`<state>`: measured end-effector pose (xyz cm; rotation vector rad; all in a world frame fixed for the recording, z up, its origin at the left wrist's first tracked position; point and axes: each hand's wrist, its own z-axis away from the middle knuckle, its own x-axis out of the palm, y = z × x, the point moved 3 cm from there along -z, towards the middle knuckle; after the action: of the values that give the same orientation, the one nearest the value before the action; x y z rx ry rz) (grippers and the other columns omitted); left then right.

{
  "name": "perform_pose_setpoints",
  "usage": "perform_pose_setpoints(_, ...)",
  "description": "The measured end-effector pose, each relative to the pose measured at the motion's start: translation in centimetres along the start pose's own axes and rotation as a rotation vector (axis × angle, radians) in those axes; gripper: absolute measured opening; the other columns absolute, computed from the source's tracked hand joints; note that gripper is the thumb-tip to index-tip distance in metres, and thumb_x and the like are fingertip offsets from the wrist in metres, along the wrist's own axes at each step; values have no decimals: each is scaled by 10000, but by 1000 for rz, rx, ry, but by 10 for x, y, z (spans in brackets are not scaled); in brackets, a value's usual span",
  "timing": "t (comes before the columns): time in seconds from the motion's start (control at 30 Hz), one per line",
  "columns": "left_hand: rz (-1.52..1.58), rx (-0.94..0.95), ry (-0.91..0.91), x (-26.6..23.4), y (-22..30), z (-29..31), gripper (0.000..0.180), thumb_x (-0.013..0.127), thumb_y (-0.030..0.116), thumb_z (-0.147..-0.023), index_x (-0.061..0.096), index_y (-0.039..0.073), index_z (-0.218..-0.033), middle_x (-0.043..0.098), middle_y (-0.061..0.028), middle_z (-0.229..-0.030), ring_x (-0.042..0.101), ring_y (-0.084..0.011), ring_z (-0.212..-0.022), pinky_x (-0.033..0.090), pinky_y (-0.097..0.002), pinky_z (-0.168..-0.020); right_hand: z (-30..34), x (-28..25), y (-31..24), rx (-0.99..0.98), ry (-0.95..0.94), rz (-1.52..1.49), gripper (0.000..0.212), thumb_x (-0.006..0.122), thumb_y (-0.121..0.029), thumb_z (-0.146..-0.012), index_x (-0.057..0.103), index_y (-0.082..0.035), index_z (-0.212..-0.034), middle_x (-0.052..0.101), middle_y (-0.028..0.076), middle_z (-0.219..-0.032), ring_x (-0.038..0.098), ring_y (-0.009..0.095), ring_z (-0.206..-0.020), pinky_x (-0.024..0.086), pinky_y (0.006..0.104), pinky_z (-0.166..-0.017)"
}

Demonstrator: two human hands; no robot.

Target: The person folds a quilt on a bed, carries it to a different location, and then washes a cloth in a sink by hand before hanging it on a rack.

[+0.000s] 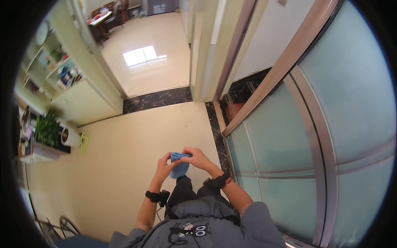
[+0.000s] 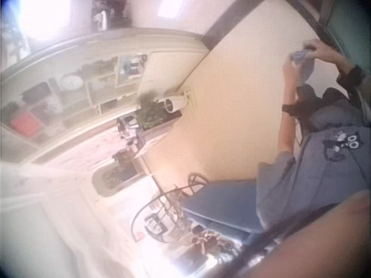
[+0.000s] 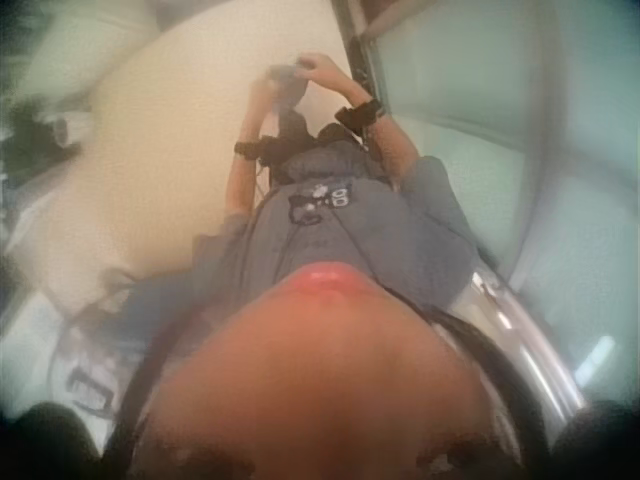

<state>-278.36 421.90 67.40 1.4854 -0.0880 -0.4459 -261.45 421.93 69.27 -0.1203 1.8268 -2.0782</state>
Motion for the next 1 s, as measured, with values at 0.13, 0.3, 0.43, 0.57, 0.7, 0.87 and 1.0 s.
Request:
perform_pose_setpoints(0.13,203,28,-171,-16,28,-134,298,573,198,-833,549,20,-1071,621,-95,-827,574,-125,-760,460,-272,-691,-85,-82,-55,82,155,-249,133,631,-113,-772,579,-35,-867,567,8,-715,517,73,-706,421,224,-647)
perform_pose_setpoints(0.3,122,140,-265,33,70,-273,257,567,193,-834,542,14,-1017,618,-141,-783,590,-194,-699,457,-299,-657,-133,-198,-41,-57,381,-852,137,561,-141,-836,558,-49,-937,579,31,-724,532,85,-720,409,209,-672)
perform_pose_setpoints(0.43,10,187,-236,85,88,-374,239,574,217,-828,535,6,-932,553,-221,-688,558,-363,-641,432,-358,-582,-176,-296,-24,-121,453,-992,179,478,-199,-889,535,-69,-998,600,39,-773,544,118,-716,401,219,-673)
perform_pose_setpoints(0.57,-23,158,-239,114,109,-469,245,571,231,-831,553,-1,-909,579,-178,-685,589,-278,-628,438,-339,-588,-227,-370,3,32,585,-789,370,501,-320,-890,470,-64,-1155,553,78,-1063,524,125,-971,384,229,-839)
perform_pose_setpoints(0.7,13,65,-325,135,140,-578,261,576,250,-837,568,0,-911,580,-138,-674,552,-167,-613,439,-305,-590,-289,-455,14,198,289,-708,533,597,-281,-843,392,-37,-1270,509,45,-1146,472,120,-1063,380,270,-900)
perform_pose_setpoints(0.87,-68,204,-206,187,189,-710,324,591,182,-831,491,31,-1099,599,-93,-763,561,-149,-701,446,-286,-637,-355,-570,-30,2,402,-662,355,629,-138,-811,535,-5,-1126,563,24,-1058,492,83,-983,397,245,-843)
perform_pose_setpoints(1.0,-2,323,-322,263,224,-798,485,633,73,-765,419,22,-1197,543,-127,-1050,516,-237,-1026,393,-319,-877,-379,-673,-17,-6,816,-511,243,655,-125,-757,590,0,-954,560,15,-949,496,75,-883,397,230,-755)
